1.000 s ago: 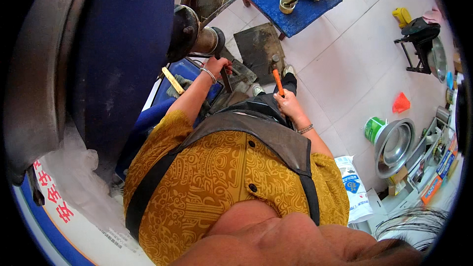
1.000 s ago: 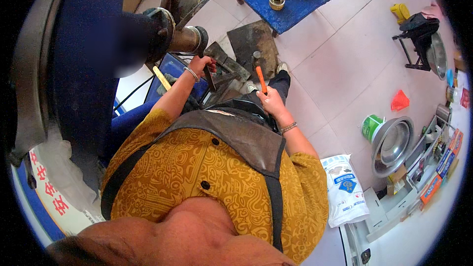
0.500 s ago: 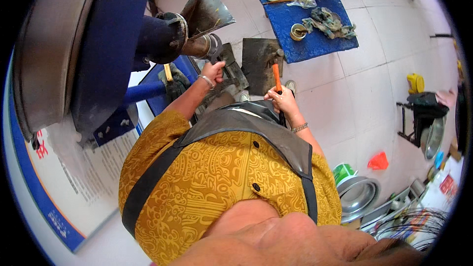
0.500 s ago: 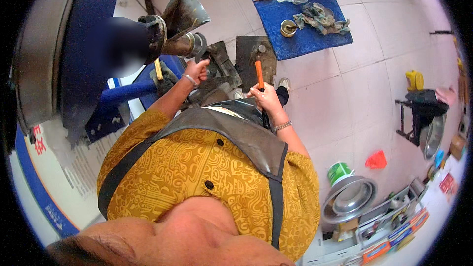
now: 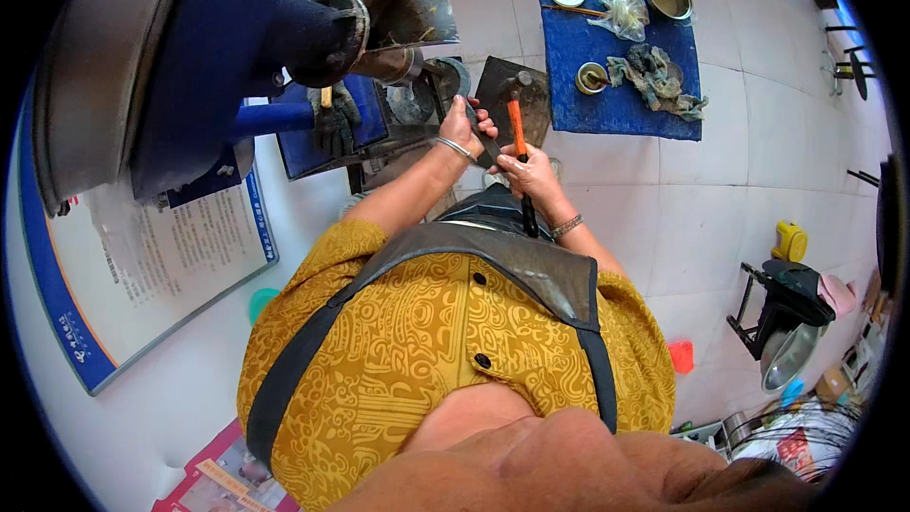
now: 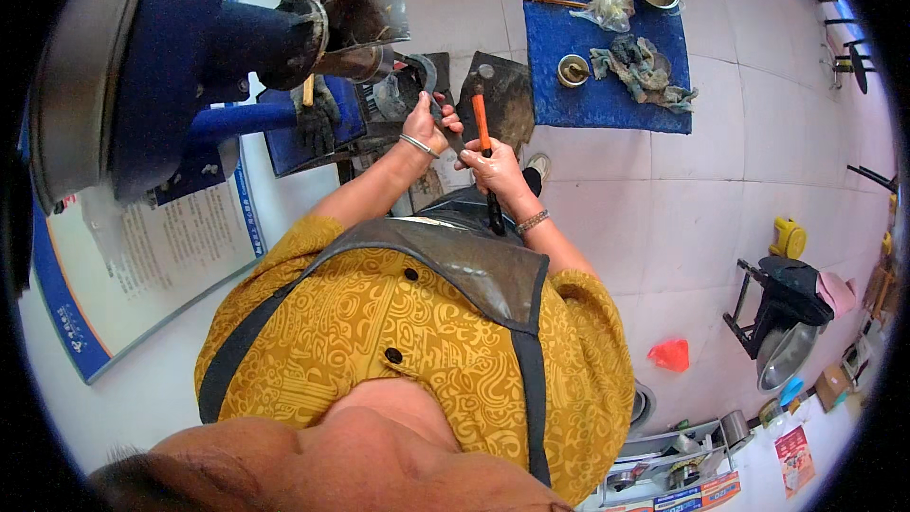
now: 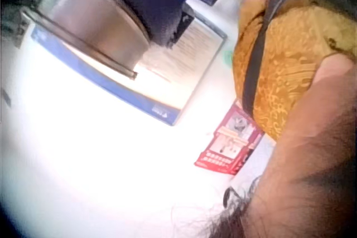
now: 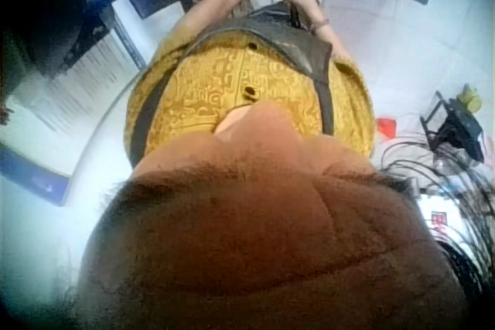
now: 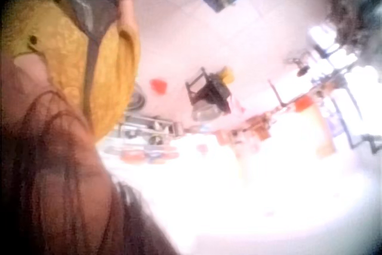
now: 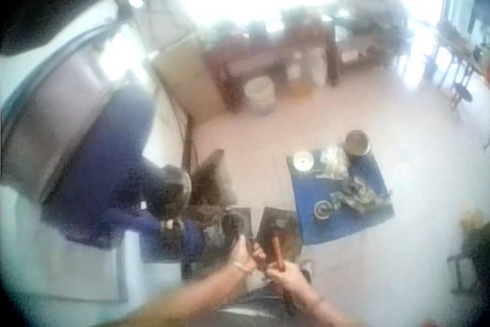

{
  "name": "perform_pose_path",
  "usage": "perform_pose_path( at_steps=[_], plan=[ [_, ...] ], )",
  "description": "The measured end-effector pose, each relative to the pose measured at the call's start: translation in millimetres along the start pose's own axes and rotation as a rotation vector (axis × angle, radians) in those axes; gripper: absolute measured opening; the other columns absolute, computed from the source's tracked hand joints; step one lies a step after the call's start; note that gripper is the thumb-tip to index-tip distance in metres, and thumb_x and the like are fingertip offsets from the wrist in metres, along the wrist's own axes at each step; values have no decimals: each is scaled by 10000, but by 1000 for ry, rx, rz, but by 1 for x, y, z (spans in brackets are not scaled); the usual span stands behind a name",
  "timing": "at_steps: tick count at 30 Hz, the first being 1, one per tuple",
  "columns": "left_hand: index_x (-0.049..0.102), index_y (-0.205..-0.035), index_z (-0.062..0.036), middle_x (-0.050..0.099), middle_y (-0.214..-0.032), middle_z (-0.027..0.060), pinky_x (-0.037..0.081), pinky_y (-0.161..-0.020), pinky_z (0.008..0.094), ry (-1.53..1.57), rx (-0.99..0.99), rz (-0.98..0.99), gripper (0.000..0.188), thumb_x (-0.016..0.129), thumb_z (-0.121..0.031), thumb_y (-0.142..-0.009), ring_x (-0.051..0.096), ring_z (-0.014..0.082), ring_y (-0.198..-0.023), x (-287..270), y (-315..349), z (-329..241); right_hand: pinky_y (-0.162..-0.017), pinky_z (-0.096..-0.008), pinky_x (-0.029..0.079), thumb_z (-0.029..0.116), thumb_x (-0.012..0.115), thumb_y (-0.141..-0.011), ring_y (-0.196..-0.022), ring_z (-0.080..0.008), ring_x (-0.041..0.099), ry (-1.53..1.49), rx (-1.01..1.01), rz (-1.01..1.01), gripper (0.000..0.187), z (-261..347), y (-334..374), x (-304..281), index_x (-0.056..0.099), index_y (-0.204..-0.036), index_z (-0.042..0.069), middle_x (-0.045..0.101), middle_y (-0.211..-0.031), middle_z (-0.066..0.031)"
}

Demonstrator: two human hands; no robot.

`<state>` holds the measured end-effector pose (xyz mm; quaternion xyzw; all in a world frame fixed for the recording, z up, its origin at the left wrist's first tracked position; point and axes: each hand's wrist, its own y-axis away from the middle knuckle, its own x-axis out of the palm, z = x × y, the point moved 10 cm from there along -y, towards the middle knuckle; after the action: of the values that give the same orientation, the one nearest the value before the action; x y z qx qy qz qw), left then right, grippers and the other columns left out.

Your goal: The person assembles a metal machine by placing a perforated filter into a cylindrical container and securing it onto a vertical stand. They then use a hammer to tap and adjust the connection between the container and the stand.

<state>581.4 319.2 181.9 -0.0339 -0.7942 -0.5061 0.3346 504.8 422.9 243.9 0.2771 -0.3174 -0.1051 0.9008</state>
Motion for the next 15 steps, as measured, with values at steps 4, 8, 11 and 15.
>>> perform_pose_path(
  at_steps=[4,8,11,15],
  plan=[
    [500,-905,-100,490,-736,81,446,-618,412,-34,42,76,327,389,-402,-963,479,221,-638,14,4,-3,-332,-211,313,103,613,-827,-394,-62,432,74,-82,-51,180,10,-4,1,504,-929,3,584,-643,-50],
    [541,-985,-82,601,-839,69,503,-720,457,-268,60,307,234,454,-296,-954,601,232,-782,30,-3,-24,-349,-211,331,99,620,-832,-422,-70,459,69,-117,-107,172,22,-9,-6,505,-921,6,580,-652,-53],
    [554,-1046,-81,632,-910,65,520,-750,440,-337,-1,331,167,524,-190,-922,625,227,-869,39,-4,-27,-363,-220,338,121,634,-843,-413,-67,438,40,-127,-115,185,27,-19,-15,516,-950,28,572,-652,-50],
    [570,-1046,-62,627,-939,82,503,-807,459,-254,-48,294,181,534,-184,-916,610,245,-907,46,-30,-35,-372,-220,350,101,633,-830,-443,-71,456,-5,-65,-72,165,45,-48,-27,521,-924,26,575,-658,-47]
  ],
)
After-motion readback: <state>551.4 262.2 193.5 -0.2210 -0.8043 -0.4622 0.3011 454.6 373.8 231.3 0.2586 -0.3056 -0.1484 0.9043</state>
